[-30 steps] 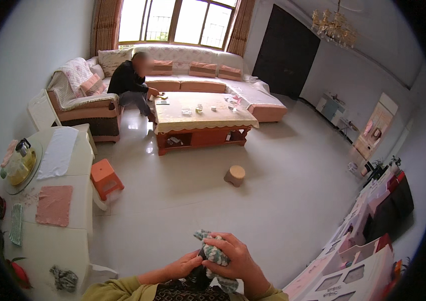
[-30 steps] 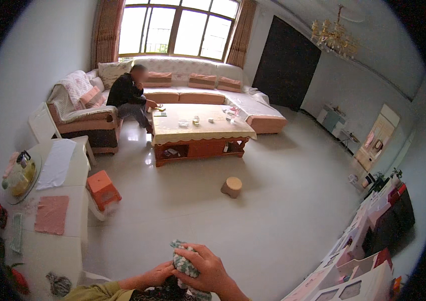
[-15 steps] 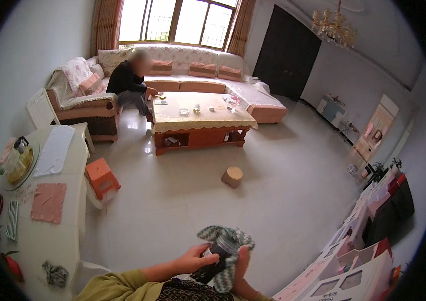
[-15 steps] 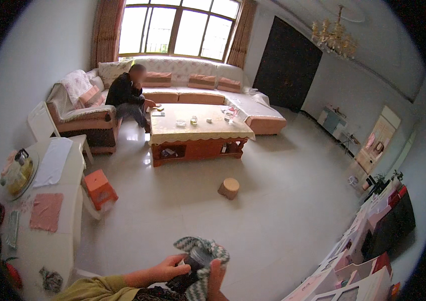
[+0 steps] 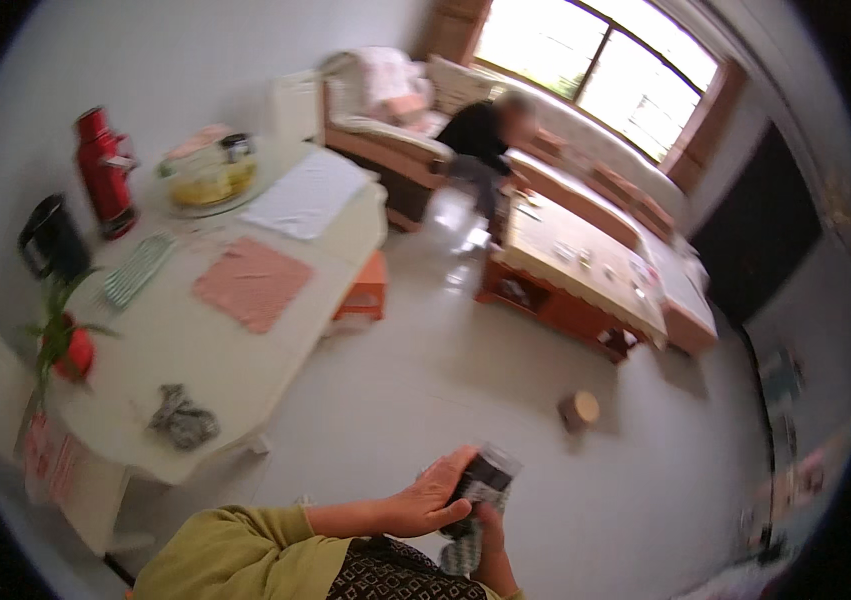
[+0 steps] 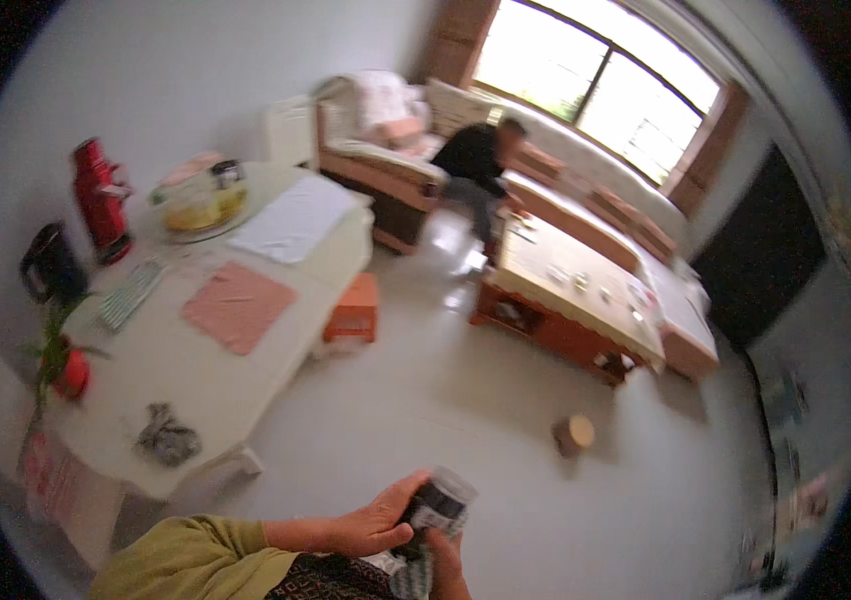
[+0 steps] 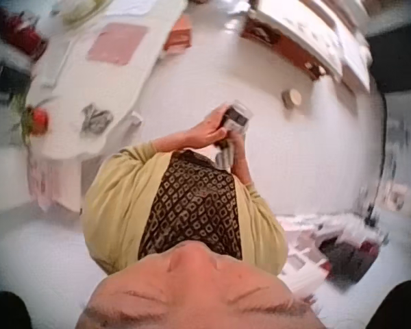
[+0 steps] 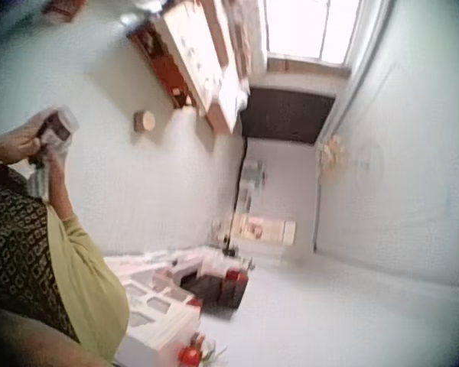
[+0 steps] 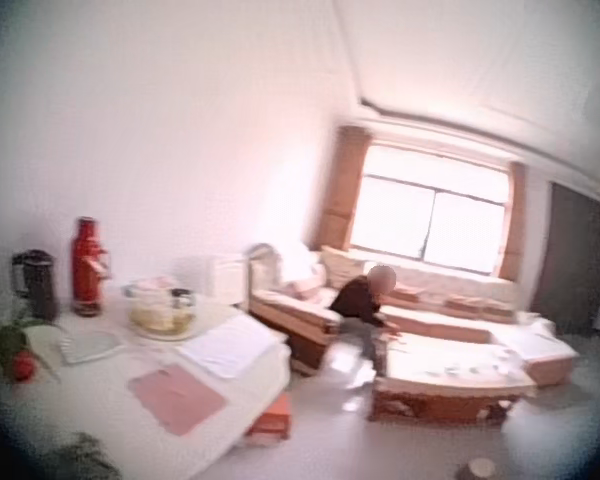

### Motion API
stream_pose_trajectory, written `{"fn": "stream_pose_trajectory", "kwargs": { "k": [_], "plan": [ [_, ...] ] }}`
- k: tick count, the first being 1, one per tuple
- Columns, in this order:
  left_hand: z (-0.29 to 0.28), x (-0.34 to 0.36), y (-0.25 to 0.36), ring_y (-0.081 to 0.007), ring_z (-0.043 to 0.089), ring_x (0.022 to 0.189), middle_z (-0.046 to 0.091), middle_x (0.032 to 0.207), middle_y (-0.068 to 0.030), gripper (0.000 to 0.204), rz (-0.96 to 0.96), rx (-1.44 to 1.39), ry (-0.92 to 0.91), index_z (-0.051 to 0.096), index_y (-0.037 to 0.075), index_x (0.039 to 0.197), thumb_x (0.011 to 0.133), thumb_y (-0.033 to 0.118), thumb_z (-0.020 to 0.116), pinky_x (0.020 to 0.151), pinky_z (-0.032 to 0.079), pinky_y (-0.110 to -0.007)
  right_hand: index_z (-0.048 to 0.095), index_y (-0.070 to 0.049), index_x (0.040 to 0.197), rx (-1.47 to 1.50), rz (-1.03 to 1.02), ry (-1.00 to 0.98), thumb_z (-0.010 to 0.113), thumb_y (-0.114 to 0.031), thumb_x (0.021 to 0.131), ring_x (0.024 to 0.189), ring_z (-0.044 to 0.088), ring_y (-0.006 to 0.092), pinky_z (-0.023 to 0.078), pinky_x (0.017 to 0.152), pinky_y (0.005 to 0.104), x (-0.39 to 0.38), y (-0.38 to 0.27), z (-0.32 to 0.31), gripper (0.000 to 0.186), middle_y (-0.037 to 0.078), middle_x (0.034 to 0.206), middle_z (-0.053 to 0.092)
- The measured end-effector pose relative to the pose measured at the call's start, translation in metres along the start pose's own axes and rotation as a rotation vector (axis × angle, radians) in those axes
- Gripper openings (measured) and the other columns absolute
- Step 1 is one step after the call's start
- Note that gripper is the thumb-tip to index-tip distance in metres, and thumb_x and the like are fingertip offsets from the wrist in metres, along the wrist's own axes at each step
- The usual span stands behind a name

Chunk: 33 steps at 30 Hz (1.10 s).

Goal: The person folds several small cloths on a table, smoothing each one flat. Then the person picks up a black kettle, walks to a water dispenser, fills it, and returns to place the kettle on a coffee table.

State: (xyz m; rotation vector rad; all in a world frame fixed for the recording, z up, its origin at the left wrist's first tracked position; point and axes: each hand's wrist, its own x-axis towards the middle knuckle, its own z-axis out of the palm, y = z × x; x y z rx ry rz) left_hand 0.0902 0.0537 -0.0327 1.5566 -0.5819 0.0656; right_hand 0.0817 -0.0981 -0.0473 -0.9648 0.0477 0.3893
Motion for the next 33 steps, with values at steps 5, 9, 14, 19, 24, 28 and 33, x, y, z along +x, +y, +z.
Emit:
{"fn": "stream_pose_trajectory", "kwargs": {
  "k": [5, 9, 14, 19, 24, 28, 33],
  "plan": [
    [-0.123, -0.078, -0.038, -0.0296, 0.033, 0.117, 0.039, 0.125, -0.0121, 0.052, -0.455, 0.818, -0.015, 0.039, 0.019, 0.124, 0.081, 0.049, 0.043, 0.098, 0.014, -0.051, 0.036, 0.0, 0.12, 0.156, 0.081, -0.098, 0.064, -0.038, 0.068, 0.094, 0.054, 0.0255, 0.046, 0.081, 0.0378, 0.019, 0.033, 0.025, 0.069, 0.015, 0.11, 0.051],
    [-0.2, -0.198, -0.06, -0.0343, 0.027, 0.119, 0.035, 0.126, -0.0161, 0.053, -1.059, 1.359, 0.769, 0.044, 0.016, 0.119, 0.071, 0.033, 0.06, 0.095, 0.016, -0.059, 0.036, 0.0, 0.12, 0.112, 0.183, -0.175, 0.065, -0.035, 0.067, 0.095, 0.054, 0.0249, 0.045, 0.082, 0.0369, 0.024, 0.031, 0.05, 0.07, 0.015, 0.109, 0.051],
    [-0.218, -0.297, -0.131, -0.0297, 0.039, 0.105, 0.046, 0.11, -0.0133, 0.035, -0.833, 1.338, 0.982, 0.051, 0.007, 0.097, 0.071, 0.028, 0.061, 0.086, 0.029, -0.05, 0.035, 0.001, 0.12, 0.03, 0.283, -0.243, 0.068, -0.032, 0.065, 0.096, 0.053, 0.0241, 0.044, 0.083, 0.0359, 0.03, 0.027, 0.072, 0.072, 0.015, 0.109, 0.052],
    [-0.209, -0.221, -0.124, -0.0162, 0.051, 0.062, 0.057, 0.07, -0.006, 0.017, -0.659, 0.329, 0.879, 0.056, 0.001, 0.076, 0.072, 0.017, 0.056, 0.056, 0.041, -0.03, 0.03, 0.002, 0.121, -0.183, 0.217, -0.37, 0.07, -0.023, 0.062, 0.099, 0.05, 0.0233, 0.04, 0.087, 0.036, 0.047, 0.014, 0.064, 0.076, 0.016, 0.109, 0.049],
    [-0.111, -0.058, -0.074, -0.0124, 0.053, 0.069, 0.057, 0.083, -0.0068, 0.029, -0.713, -0.396, 0.015, 0.048, 0.002, 0.102, 0.075, 0.009, 0.054, 0.059, 0.045, -0.026, 0.02, -0.001, 0.124, -0.388, -0.109, -0.249, 0.074, -0.015, 0.063, 0.107, 0.042, 0.0202, 0.033, 0.091, 0.0349, 0.033, -0.004, 0.012, 0.083, 0.013, 0.115, 0.041],
    [-0.015, 0.01, -0.069, -0.0164, 0.044, 0.103, 0.045, 0.113, -0.0115, 0.054, -0.589, -0.426, -0.516, 0.032, 0.005, 0.123, 0.078, 0.022, 0.058, 0.081, 0.041, -0.029, 0.024, -0.002, 0.121, -0.593, -0.302, -0.014, 0.074, -0.017, 0.063, 0.103, 0.044, 0.0184, 0.036, 0.088, 0.0337, 0.005, -0.041, -0.025, 0.078, 0.012, 0.111, 0.043],
    [0.093, 0.079, -0.054, -0.018, 0.038, 0.111, 0.04, 0.121, -0.0116, 0.067, -0.524, -0.378, -0.663, 0.027, 0.006, 0.127, 0.075, 0.028, 0.062, 0.087, 0.037, -0.032, 0.025, -0.003, 0.12, -0.744, -0.391, 0.47, 0.071, -0.025, 0.067, 0.101, 0.047, 0.0207, 0.038, 0.085, 0.0338, -0.039, -0.074, -0.093, 0.073, 0.014, 0.108, 0.046]
  ]
}}
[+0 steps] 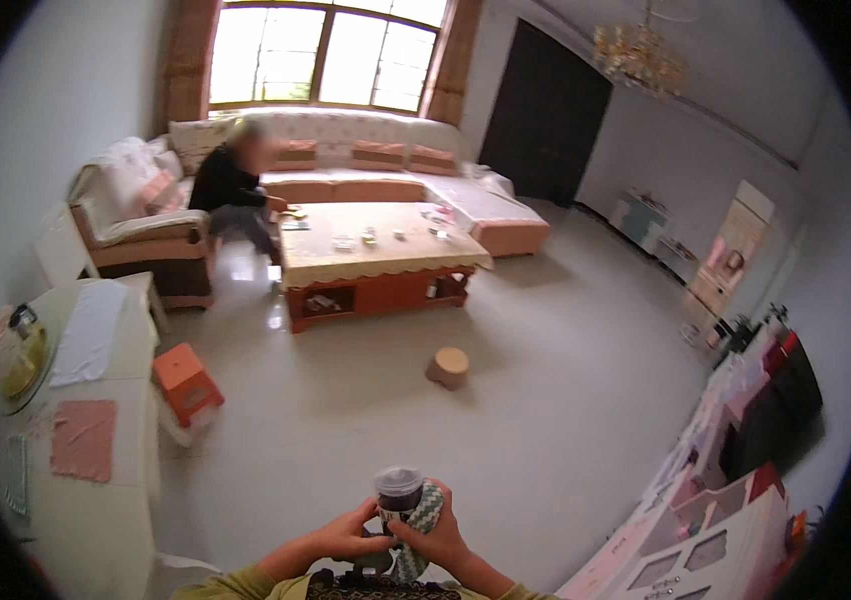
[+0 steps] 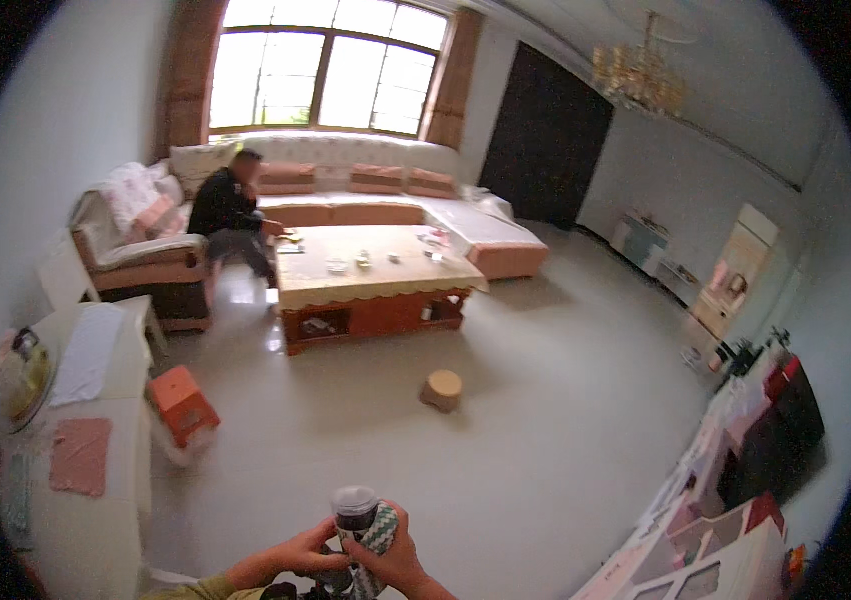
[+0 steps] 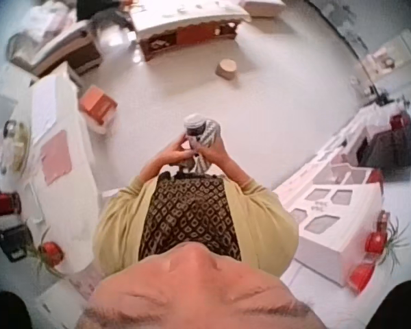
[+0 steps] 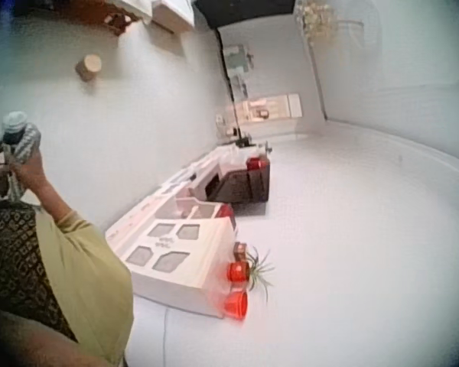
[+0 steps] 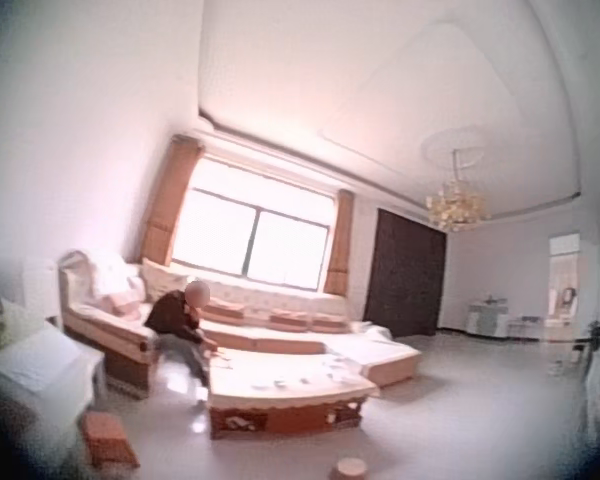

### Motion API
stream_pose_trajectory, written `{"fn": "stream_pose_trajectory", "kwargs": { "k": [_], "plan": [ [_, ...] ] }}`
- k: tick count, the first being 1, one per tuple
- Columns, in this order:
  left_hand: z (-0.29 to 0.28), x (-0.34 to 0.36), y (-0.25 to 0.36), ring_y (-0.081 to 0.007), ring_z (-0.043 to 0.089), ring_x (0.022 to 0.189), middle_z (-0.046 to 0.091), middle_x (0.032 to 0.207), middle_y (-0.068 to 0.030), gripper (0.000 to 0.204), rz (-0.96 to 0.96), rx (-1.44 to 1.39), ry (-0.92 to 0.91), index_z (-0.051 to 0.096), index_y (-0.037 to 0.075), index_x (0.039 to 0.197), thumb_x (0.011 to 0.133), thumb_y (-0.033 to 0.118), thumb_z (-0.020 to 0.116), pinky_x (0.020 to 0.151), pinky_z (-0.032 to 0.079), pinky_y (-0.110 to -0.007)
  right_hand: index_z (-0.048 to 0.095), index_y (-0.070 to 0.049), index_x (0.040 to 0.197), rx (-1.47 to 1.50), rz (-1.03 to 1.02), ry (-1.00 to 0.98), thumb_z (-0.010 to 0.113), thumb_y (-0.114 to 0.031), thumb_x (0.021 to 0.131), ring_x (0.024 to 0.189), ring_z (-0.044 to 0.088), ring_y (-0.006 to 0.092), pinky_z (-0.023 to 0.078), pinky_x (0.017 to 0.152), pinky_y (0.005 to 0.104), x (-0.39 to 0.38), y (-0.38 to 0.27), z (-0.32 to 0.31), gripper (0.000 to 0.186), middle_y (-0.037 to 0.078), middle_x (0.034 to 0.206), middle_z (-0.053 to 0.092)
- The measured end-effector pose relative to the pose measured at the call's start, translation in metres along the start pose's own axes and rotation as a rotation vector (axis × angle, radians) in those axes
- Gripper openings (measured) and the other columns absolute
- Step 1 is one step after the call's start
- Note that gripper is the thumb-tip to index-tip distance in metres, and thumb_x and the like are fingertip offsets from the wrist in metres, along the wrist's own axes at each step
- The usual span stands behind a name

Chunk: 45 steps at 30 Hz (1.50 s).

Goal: The person folds several small cloths on a table, smoothing each one flat. Then the person picks up a black kettle, walks to a water dispenser, fills it, and returns to place the kettle on a coffee table.

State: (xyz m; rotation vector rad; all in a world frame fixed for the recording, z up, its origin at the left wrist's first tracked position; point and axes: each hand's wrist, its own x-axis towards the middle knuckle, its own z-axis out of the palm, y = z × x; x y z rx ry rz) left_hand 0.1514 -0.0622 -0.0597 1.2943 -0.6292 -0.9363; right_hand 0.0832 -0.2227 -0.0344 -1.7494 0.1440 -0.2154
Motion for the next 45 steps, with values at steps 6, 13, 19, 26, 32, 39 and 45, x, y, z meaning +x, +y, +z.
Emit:
{"fn": "stream_pose_trajectory", "kwargs": {
  "k": [6, 13, 19, 26, 32, 39, 45],
  "plan": [
    [0.025, 0.109, -0.019, -0.0171, 0.048, 0.096, 0.042, 0.117, -0.0094, 0.069, 0.102, 0.226, -0.214, 0.028, 0.004, 0.126, 0.071, 0.022, 0.067, 0.082, 0.042, -0.032, 0.031, -0.001, 0.12, -0.462, -0.275, 0.111, 0.063, -0.032, 0.073, 0.102, 0.045, 0.0313, 0.037, 0.084, 0.0397, 0.007, 0.0, -0.081, 0.065, 0.02, 0.112, 0.041],
    [0.038, 0.203, 0.006, -0.0147, 0.045, 0.104, 0.05, 0.111, -0.0067, 0.064, 0.106, -0.067, -0.212, 0.043, 0.0, 0.115, 0.062, 0.013, 0.075, 0.09, 0.035, -0.03, 0.048, 0.0, 0.107, -0.364, -0.472, 0.436, 0.053, -0.036, 0.08, 0.097, 0.048, 0.0295, 0.039, 0.082, 0.0379, 0.061, 0.025, -0.134, 0.045, 0.018, 0.102, 0.05],
    [0.033, 0.32, 0.019, -0.0185, 0.053, 0.094, 0.054, 0.104, -0.0082, 0.057, 0.29, 0.371, -0.358, 0.05, 0.003, 0.108, 0.061, 0.019, 0.076, 0.082, 0.042, -0.03, 0.052, -0.003, 0.091, 0.38, 0.131, 0.703, 0.041, -0.033, 0.089, 0.078, 0.048, 0.0103, 0.04, 0.071, 0.0267, 0.124, 0.091, -0.198, 0.033, 0.002, 0.085, 0.053],
    [0.026, 0.46, 0.049, -0.0289, 0.054, 0.094, 0.054, 0.106, -0.0092, 0.074, 0.409, 0.713, -0.458, 0.044, 0.015, 0.114, 0.05, 0.027, 0.078, 0.077, 0.045, -0.036, 0.05, -0.001, 0.103, 0.391, 0.347, 0.64, 0.046, -0.036, 0.086, 0.087, 0.05, 0.0133, 0.04, 0.076, 0.0262, 0.233, 0.122, -0.302, 0.039, 0.008, 0.096, 0.054],
    [0.061, 0.546, 0.071, -0.0107, 0.057, 0.052, 0.061, 0.061, -0.0059, 0.018, 0.208, 0.267, -0.543, 0.063, 0.0, 0.081, 0.07, 0.014, 0.067, 0.048, 0.048, -0.028, 0.054, -0.004, 0.092, 0.533, 0.391, 0.984, 0.039, -0.04, 0.088, 0.08, 0.048, 0.0085, 0.04, 0.071, 0.025, 0.261, 0.151, -0.357, 0.039, 0.002, 0.084, 0.055],
    [0.092, 0.724, 0.045, -0.0296, 0.057, 0.088, 0.06, 0.093, -0.0138, 0.071, 0.226, 0.646, -0.661, 0.043, 0.007, 0.112, 0.059, 0.045, 0.072, 0.075, 0.046, -0.036, 0.034, 0.0, 0.122, 0.419, 0.003, 0.813, 0.035, -0.051, 0.085, 0.098, 0.047, 0.0167, 0.038, 0.085, 0.0313, 0.276, 0.137, -0.488, 0.064, 0.008, 0.114, 0.047],
    [0.142, 0.831, 0.095, -0.0182, 0.058, 0.06, 0.06, 0.067, -0.0087, 0.035, 0.31, 0.622, -0.781, 0.055, 0.002, 0.087, 0.066, 0.025, 0.069, 0.055, 0.047, -0.031, 0.054, -0.013, 0.105, -0.762, 0.082, 0.673, 0.065, -0.03, 0.072, 0.105, 0.046, 0.0282, 0.043, 0.081, 0.0352, 0.373, 0.064, -0.594, 0.038, 0.012, 0.114, 0.042]
  ]
}}
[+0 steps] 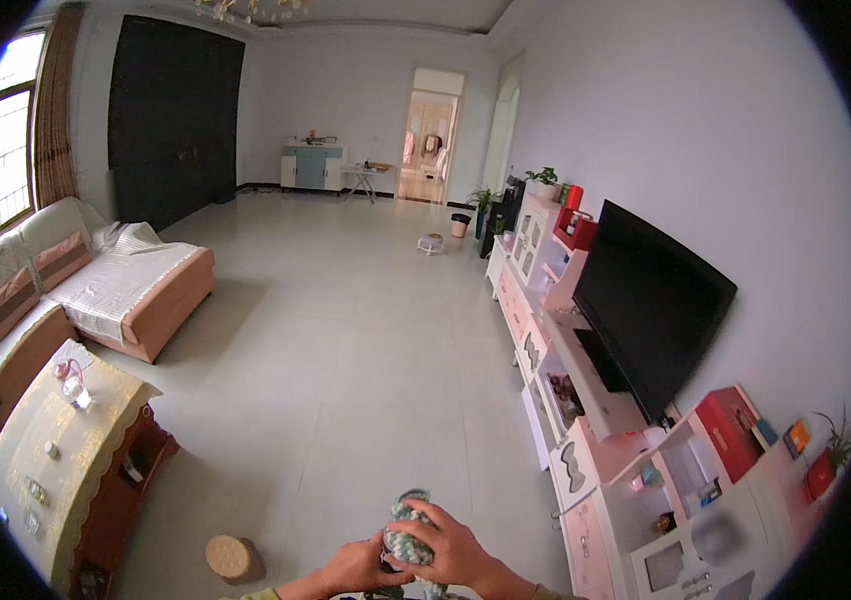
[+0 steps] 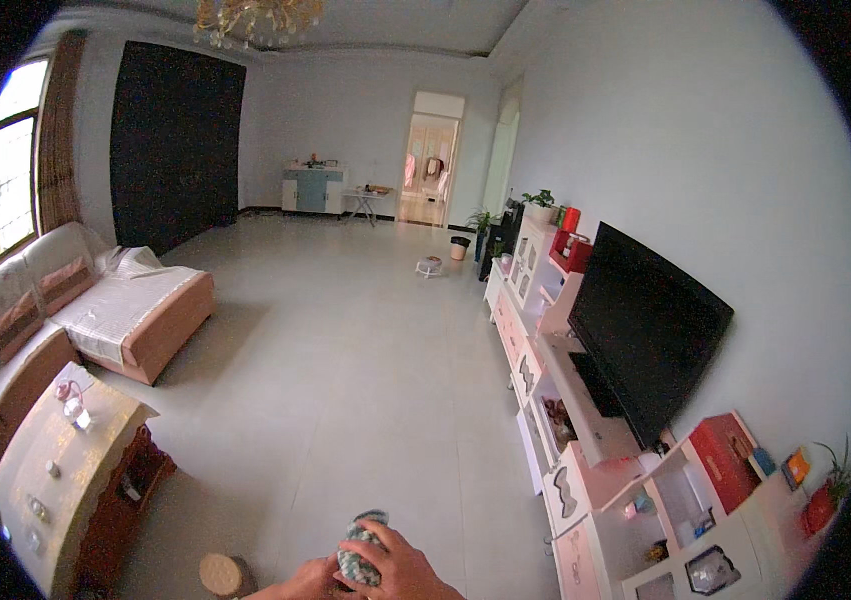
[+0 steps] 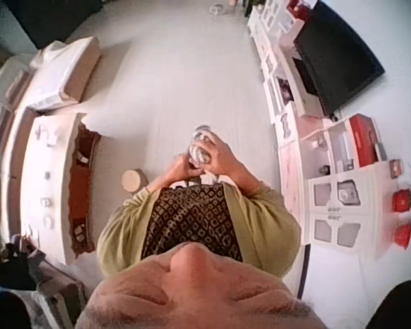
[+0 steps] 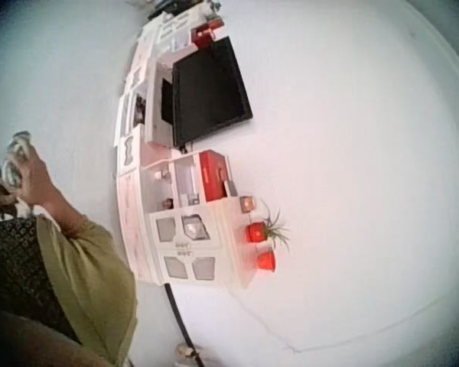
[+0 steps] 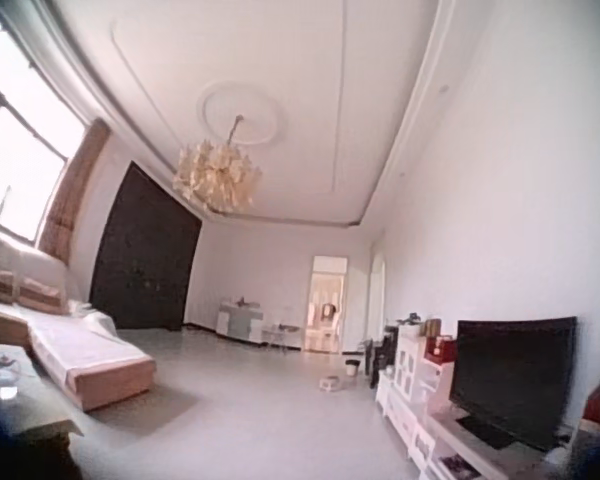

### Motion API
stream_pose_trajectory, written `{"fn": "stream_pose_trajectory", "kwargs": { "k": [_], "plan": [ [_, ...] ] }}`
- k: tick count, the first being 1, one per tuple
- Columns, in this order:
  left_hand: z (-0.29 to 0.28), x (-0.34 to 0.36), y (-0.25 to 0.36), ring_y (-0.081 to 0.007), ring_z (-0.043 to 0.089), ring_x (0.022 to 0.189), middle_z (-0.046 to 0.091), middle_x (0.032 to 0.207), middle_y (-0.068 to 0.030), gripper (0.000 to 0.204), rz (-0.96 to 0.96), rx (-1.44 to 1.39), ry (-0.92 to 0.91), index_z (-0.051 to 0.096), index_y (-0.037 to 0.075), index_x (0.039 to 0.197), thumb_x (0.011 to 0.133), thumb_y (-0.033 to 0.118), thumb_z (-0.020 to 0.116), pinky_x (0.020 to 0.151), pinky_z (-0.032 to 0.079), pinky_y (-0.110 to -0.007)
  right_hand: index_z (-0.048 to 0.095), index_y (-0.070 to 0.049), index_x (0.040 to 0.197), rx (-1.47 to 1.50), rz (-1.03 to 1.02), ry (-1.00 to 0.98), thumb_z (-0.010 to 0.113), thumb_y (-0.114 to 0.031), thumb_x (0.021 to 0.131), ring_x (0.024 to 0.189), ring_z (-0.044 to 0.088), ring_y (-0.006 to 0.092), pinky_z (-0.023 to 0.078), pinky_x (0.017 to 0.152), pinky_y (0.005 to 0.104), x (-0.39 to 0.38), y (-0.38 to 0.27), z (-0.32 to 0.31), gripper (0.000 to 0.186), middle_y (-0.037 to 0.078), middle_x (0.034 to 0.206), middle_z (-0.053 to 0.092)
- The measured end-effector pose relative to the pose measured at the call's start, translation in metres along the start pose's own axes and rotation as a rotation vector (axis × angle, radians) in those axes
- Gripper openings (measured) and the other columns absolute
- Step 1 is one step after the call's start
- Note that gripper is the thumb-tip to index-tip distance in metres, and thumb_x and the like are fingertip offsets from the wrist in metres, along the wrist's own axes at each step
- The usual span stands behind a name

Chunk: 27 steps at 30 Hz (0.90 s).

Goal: The person folds several small cloths on a table, smoothing each one flat. Then the person picks up a black kettle, walks to a water dispenser, fills it, and returns to place the kettle on a coffee table.

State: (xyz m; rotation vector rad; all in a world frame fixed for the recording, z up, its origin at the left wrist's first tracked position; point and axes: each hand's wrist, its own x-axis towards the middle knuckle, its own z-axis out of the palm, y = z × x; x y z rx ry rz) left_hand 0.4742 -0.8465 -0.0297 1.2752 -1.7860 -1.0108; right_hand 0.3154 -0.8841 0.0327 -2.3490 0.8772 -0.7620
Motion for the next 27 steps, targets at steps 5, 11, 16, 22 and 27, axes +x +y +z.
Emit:
{"fn": "stream_pose_trajectory", "kwargs": {
  "k": [5, 11, 16, 22, 27],
  "plan": [
    [-0.058, 0.077, -0.036, -0.0178, 0.059, 0.073, 0.061, 0.082, -0.0096, 0.039, -0.033, -0.133, -0.118, 0.056, 0.005, 0.092, 0.062, 0.02, 0.073, 0.063, 0.048, -0.032, 0.057, -0.013, 0.098, -0.234, -0.358, -0.156, 0.065, -0.026, 0.065, 0.093, 0.048, 0.0276, 0.045, 0.074, 0.0385, 0.1, 0.047, 0.0, 0.036, 0.011, 0.102, 0.047],
    [-0.12, 0.19, -0.15, -0.0208, 0.057, 0.084, 0.058, 0.097, -0.0071, 0.062, 0.293, -0.315, -0.203, 0.045, 0.006, 0.114, 0.062, 0.021, 0.074, 0.069, 0.048, -0.034, 0.06, -0.01, 0.082, -0.113, -0.487, -0.255, 0.065, -0.031, 0.066, 0.093, 0.048, 0.0262, 0.044, 0.069, 0.037, 0.244, 0.096, 0.004, 0.027, 0.01, 0.1, 0.051],
    [-0.206, 0.299, -0.175, -0.0185, 0.057, 0.079, 0.056, 0.099, -0.0065, 0.068, 0.207, -0.504, -0.304, 0.039, 0.004, 0.119, 0.063, 0.023, 0.073, 0.065, 0.048, -0.03, 0.056, -0.013, 0.101, 0.113, -0.468, 0.114, 0.065, -0.028, 0.069, 0.1, 0.05, 0.0235, 0.044, 0.079, 0.0334, 0.37, 0.163, 0.015, 0.036, 0.01, 0.113, 0.048],
    [-0.281, 0.424, -0.188, -0.0162, 0.057, 0.078, 0.056, 0.096, -0.0066, 0.065, 0.07, -0.926, -0.21, 0.042, 0.003, 0.116, 0.064, 0.023, 0.073, 0.064, 0.048, -0.028, 0.05, -0.013, 0.11, 0.013, -0.313, 0.303, 0.063, -0.034, 0.071, 0.103, 0.045, 0.0336, 0.039, 0.084, 0.041, 0.484, 0.206, 0.002, 0.046, 0.019, 0.111, 0.046],
    [-0.331, 0.536, -0.198, -0.0122, 0.055, 0.075, 0.057, 0.091, -0.0067, 0.058, -0.037, -0.717, -0.197, 0.047, -0.001, 0.11, 0.065, 0.025, 0.072, 0.062, 0.046, -0.024, 0.038, -0.007, 0.122, 0.015, -0.264, 0.353, 0.063, -0.032, 0.073, 0.11, 0.037, 0.0438, 0.035, 0.089, 0.0462, 0.548, 0.304, 0.006, 0.061, 0.025, 0.119, 0.039]
  ]
}}
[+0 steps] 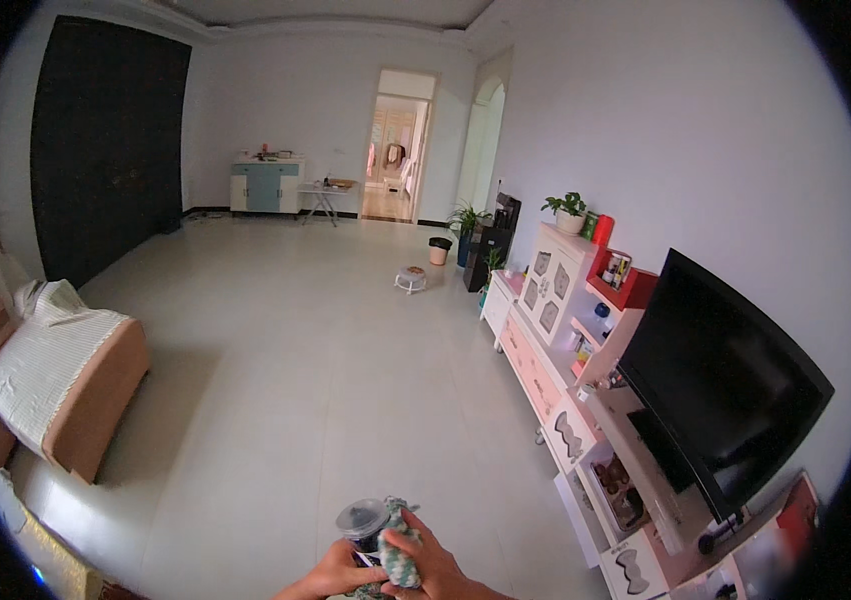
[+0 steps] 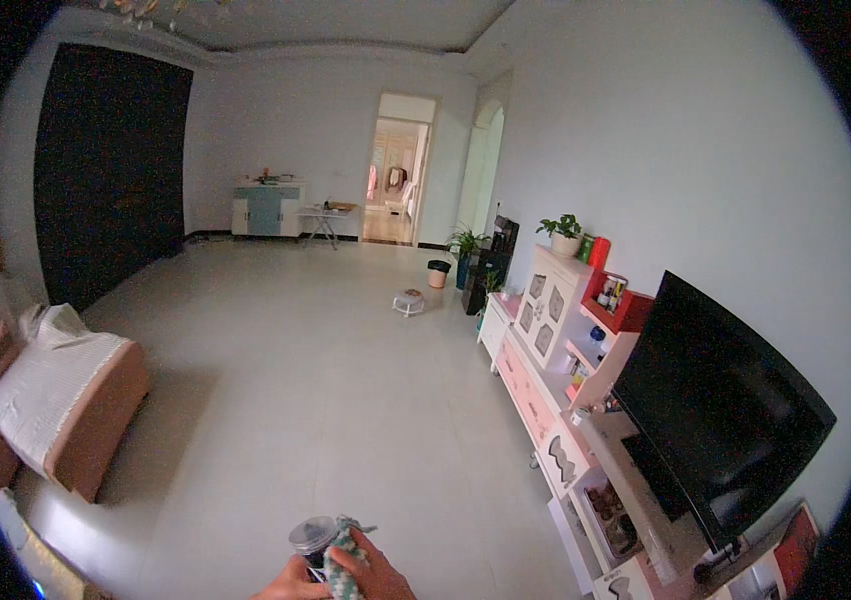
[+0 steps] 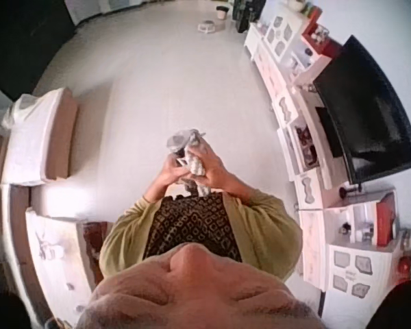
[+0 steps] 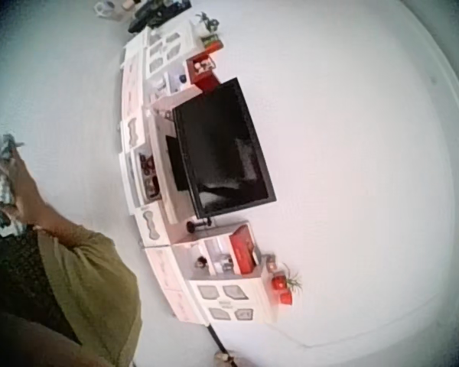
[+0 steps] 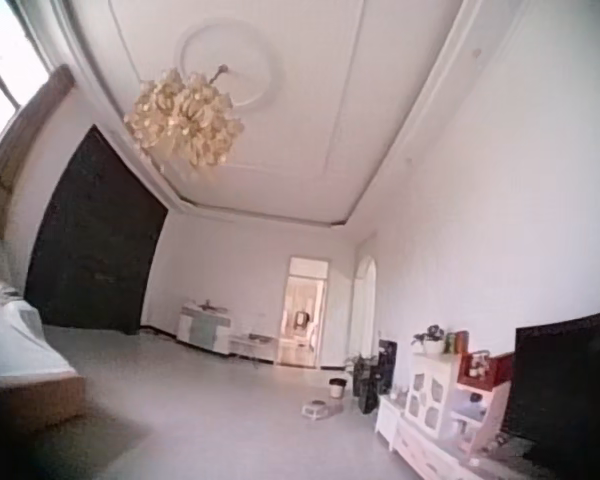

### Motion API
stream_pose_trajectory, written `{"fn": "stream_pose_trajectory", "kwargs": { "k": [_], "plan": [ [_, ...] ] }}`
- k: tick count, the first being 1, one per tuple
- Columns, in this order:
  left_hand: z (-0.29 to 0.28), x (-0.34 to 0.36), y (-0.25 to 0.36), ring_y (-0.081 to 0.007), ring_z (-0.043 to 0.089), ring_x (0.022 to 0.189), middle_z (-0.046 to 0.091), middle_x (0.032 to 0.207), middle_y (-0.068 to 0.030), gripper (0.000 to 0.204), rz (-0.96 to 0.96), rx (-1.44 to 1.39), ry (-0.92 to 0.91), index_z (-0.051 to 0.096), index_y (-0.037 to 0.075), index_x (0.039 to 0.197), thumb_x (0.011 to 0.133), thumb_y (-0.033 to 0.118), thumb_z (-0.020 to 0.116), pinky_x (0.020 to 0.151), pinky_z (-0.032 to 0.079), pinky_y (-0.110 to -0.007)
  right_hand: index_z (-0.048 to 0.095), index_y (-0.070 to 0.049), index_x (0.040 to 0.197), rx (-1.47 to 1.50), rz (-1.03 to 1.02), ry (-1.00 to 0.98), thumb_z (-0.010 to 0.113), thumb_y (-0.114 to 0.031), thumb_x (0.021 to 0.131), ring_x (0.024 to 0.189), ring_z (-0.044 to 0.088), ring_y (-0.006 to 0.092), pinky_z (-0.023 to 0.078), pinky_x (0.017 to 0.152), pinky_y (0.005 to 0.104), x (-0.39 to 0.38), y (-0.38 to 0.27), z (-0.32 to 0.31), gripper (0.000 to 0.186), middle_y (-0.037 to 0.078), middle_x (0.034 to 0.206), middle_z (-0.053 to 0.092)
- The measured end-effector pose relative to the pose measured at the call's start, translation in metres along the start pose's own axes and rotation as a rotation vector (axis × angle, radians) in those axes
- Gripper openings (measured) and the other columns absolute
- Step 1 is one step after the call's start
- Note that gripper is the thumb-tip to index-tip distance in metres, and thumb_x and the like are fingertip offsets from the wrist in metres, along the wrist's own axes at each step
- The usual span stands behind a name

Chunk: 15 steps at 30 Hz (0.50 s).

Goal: The person folds several small cloths on a table, smoothing each one flat. Then the person picks up a black kettle, walks to a water dispenser, fills it, and returns to place the kettle on a coffee table.

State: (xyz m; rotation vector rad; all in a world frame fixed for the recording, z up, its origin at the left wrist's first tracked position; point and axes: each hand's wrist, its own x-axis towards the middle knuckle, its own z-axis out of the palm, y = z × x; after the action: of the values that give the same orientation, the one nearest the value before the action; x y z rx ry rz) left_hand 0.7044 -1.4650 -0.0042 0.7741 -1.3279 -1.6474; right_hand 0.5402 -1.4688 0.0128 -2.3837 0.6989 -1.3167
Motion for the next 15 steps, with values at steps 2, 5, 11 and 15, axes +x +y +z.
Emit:
{"fn": "stream_pose_trajectory", "kwargs": {
  "k": [2, 5, 11, 15],
  "plan": [
    [-0.032, 0.046, -0.005, -0.0135, 0.055, 0.08, 0.058, 0.092, -0.0074, 0.053, 0.073, -0.065, -0.024, 0.05, -0.002, 0.107, 0.064, 0.017, 0.074, 0.067, 0.047, -0.026, 0.037, -0.003, 0.121, 0.269, 0.19, 0.106, 0.056, -0.024, 0.08, 0.109, 0.042, 0.0332, 0.036, 0.089, 0.0406, 0.02, 0.045, 0.013, 0.05, 0.02, 0.118, 0.043],
    [-0.07, 0.11, 0.025, -0.0157, 0.054, 0.088, 0.057, 0.097, -0.0088, 0.058, 0.125, -0.078, -0.069, 0.048, -0.002, 0.11, 0.06, 0.006, 0.076, 0.077, 0.045, -0.031, 0.042, 0.002, 0.114, 0.726, 0.541, 0.287, 0.04, -0.024, 0.089, 0.099, 0.048, 0.0193, 0.039, 0.082, 0.0335, 0.06, 0.11, 0.035, 0.036, 0.012, 0.109, 0.051],
    [-0.161, 0.235, 0.056, -0.022, 0.052, 0.097, 0.054, 0.105, -0.0096, 0.066, 0.548, 0.639, -0.085, 0.045, 0.002, 0.114, 0.058, 0.014, 0.078, 0.084, 0.042, -0.033, 0.047, 0.003, 0.109, 0.933, 0.772, 0.02, 0.042, -0.033, 0.087, 0.096, 0.049, 0.0185, 0.04, 0.083, 0.0316, 0.154, 0.26, 0.044, 0.042, 0.012, 0.104, 0.052],
    [-0.229, 0.303, 0.041, -0.0238, 0.053, 0.096, 0.055, 0.102, -0.0112, 0.067, 0.352, 0.661, -0.01, 0.044, 0.002, 0.115, 0.058, 0.016, 0.078, 0.083, 0.042, -0.033, 0.056, -0.004, 0.1, 0.929, 1.196, 0.185, 0.054, -0.027, 0.083, 0.082, 0.055, 0.0126, 0.044, 0.073, 0.0268, 0.212, 0.343, 0.071, 0.029, 0.006, 0.089, 0.057]
  ]
}}
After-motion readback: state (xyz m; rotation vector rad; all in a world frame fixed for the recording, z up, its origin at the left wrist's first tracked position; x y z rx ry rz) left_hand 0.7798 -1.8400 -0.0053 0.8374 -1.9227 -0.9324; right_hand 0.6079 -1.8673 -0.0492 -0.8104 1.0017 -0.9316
